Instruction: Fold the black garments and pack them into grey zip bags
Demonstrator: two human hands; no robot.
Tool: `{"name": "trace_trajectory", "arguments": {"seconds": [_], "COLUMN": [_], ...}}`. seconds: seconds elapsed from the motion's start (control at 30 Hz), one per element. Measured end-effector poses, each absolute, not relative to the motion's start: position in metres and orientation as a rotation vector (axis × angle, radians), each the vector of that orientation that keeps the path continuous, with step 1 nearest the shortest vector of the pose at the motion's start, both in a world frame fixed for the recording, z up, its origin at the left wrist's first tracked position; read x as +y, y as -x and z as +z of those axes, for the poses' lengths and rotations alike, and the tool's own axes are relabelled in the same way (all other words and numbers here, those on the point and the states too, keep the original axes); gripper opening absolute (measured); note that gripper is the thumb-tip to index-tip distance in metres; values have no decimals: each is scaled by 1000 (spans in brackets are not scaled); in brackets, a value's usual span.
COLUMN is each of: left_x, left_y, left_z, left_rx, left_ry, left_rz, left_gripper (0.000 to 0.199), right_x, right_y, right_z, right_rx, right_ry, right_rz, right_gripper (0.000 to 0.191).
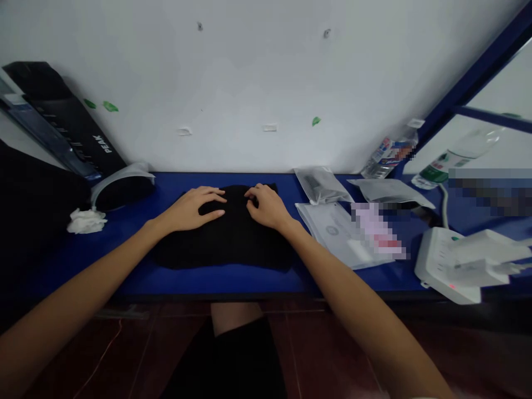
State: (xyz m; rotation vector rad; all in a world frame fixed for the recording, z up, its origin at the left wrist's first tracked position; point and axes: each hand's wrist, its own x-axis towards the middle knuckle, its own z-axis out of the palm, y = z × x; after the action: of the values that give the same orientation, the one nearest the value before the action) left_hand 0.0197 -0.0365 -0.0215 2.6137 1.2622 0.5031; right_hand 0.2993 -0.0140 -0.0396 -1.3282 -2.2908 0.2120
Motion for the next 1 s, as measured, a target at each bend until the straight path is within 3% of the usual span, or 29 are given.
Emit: {"name": "trace_trajectory", "arguments": {"seconds": [0.1,0.23,0.43,1.0], "left_x": [-36,-34,-32,-28], "left_y": [-19,-15,-12,-6], "left_z": [-30,-33,-32,-30], "left_rx": [1252,1315,1306,1264], "left_ry": [-2531,-2482,-2472,-2465], "left_rz": [266,176,199,145], "left_gripper": [73,84,84,85], "right_x": [-12,-9,-1,8], "right_y": [-298,-299,-305,-315], "right_z": [-54,-68,-71,-70], "right_rx": [-2422,-2529,-2475,-2502], "right_ry": [1306,1357,1372,1349], "right_rz": [160,219,288,315], "right_gripper": [53,65,74,75]}}
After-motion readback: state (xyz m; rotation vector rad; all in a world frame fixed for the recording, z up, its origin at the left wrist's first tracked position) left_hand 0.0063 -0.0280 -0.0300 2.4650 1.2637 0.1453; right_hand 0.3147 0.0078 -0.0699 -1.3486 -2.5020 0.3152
